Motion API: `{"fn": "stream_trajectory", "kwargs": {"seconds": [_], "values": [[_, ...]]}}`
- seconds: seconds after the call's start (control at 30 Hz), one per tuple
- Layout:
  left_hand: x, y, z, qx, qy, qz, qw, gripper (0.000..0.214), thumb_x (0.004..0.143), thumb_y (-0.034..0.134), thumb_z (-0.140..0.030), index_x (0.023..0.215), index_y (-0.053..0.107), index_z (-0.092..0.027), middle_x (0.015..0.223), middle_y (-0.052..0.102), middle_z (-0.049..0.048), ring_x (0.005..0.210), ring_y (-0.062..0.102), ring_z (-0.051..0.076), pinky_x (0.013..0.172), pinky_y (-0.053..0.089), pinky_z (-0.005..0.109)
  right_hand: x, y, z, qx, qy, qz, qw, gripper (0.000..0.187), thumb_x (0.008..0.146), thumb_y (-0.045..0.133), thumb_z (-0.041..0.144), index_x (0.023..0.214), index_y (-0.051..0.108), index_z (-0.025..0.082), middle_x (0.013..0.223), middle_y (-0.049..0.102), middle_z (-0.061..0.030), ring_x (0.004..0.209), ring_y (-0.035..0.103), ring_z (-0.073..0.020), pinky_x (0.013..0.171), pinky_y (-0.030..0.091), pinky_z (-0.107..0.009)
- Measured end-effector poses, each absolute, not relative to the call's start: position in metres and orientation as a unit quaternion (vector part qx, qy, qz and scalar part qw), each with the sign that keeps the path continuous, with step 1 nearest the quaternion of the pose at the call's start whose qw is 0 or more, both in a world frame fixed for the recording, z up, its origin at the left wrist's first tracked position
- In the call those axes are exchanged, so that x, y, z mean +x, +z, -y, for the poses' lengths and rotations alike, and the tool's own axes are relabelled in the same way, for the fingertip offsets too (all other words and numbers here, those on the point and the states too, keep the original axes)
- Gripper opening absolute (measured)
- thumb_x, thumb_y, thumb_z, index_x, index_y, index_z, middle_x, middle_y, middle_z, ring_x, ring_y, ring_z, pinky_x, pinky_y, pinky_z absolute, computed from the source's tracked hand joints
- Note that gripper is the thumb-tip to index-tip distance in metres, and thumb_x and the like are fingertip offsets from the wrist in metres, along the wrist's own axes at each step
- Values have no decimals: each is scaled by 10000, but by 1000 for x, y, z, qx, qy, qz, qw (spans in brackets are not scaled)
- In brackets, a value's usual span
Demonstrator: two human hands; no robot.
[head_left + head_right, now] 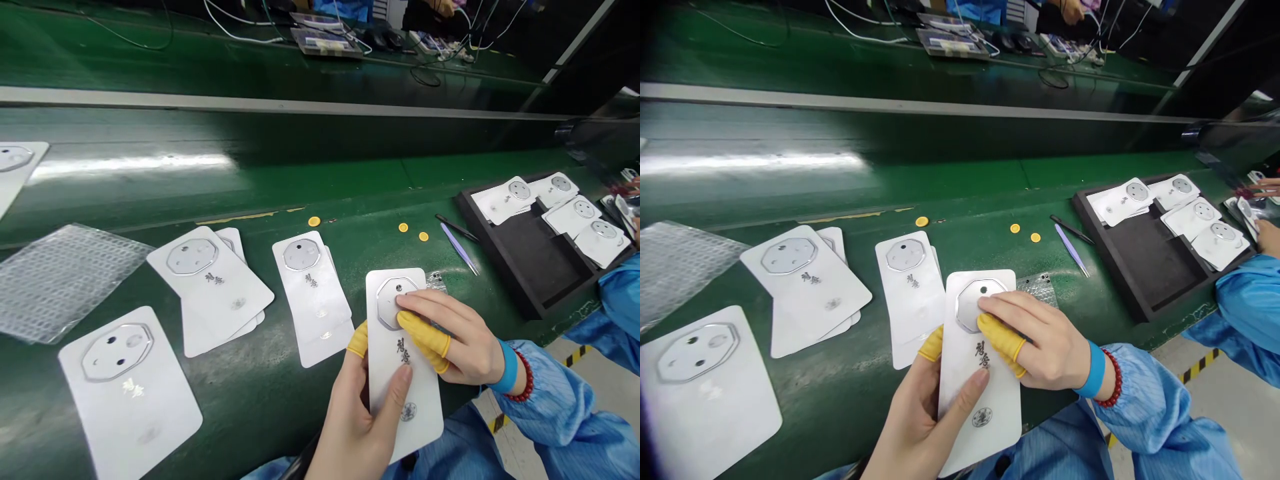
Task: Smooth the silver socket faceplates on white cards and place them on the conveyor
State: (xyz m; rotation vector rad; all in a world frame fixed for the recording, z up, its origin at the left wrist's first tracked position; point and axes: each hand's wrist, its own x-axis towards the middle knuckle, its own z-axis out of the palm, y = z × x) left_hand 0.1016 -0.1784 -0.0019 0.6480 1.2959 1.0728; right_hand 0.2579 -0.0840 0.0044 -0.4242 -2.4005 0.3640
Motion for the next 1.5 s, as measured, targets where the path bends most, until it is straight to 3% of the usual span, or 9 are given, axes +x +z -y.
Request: {"fn": "stream_trajectory", "kwargs": {"seconds": [0.2, 0.4, 0.53, 0.6, 0.73, 0.87, 1.1, 1.3, 1.5], "values": [[108, 1, 180, 235, 487, -570, 619, 489, 798, 681, -391, 1228, 529, -214, 1094, 711, 85, 954, 690, 257, 795, 569, 323, 260, -1, 85, -163, 148, 930, 293, 373, 906, 425, 87, 1270, 488, 31, 1243, 580, -266, 1238, 516, -315, 937, 533, -530], [100, -5, 173, 259, 448, -589, 621, 565, 792, 679, -438, 1267, 485, -201, 1096, 703, 113, 921, 697, 271, 706, 580, 322, 266, -10, 85, -205, 243, 883, 346, 405, 960, 406, 171, 1362, 447, 148, 1379, 492, -177, 1287, 484, -260, 1029, 474, -480], [82, -7, 155, 283, 541, -655, 445, 770, 747, 710, -382, 1415, 348, -259, 1296, 601, 90, 1230, 542, 280, 821, 542, 293, 286, -30, 91, -328, 213, 869, 305, 539, 918, 563, 333, 1410, 400, 181, 1461, 408, -167, 1368, 386, -297, 1088, 396, -530], [74, -8, 147, 297, 511, -689, 418, 620, 716, 699, -394, 1274, 535, -180, 1187, 657, 113, 1131, 596, 308, 771, 546, 311, 297, -43, 95, -334, 184, 897, 224, 489, 899, 605, 334, 1349, 477, 192, 1430, 460, -160, 1381, 366, -310, 1079, 387, -571], [71, -15, 141, 303, 407, -708, 491, 304, 681, 669, -418, 789, 713, -137, 792, 728, 86, 709, 654, 260, 567, 503, 310, 309, -57, 96, -335, 161, 901, 223, 285, 941, 519, 162, 1218, 579, 199, 1327, 573, -140, 1319, 467, -254, 1050, 430, -552], [85, -20, 140, 319, 393, -652, 564, 336, 707, 695, -478, 609, 719, -157, 563, 653, 22, 586, 597, 199, 498, 438, 264, 308, -43, 95, -293, 164, 897, 289, 319, 918, 536, 108, 1230, 566, 162, 1310, 578, -165, 1288, 497, -245, 1048, 438, -531], [92, -26, 138, 255, 438, -622, 597, 362, 738, 718, -455, 951, 768, -167, 917, 770, 73, 929, 672, 270, 640, 528, 276, 295, -19, 95, -243, 231, 909, 248, 295, 908, 575, 176, 1200, 583, 135, 1249, 596, -173, 1193, 550, -233, 1015, 466, -485], [91, -31, 139, 188, 436, -591, 652, 345, 632, 813, -424, 814, 780, -133, 639, 746, 57, 444, 586, 144, 435, 452, 244, 257, -35, 87, -273, 303, 829, 384, 137, 896, 585, 142, 1010, 661, 148, 959, 661, -90, 867, 642, -150, 760, 567, -287], [91, -23, 138, 138, 444, -534, 706, 302, 644, 789, -410, 749, 760, -128, 595, 717, 47, 454, 584, 125, 477, 461, 225, 249, -45, 83, -292, 311, 822, 377, 124, 896, 589, 159, 984, 675, 147, 958, 672, -91, 866, 654, -158, 764, 572, -300]]}}
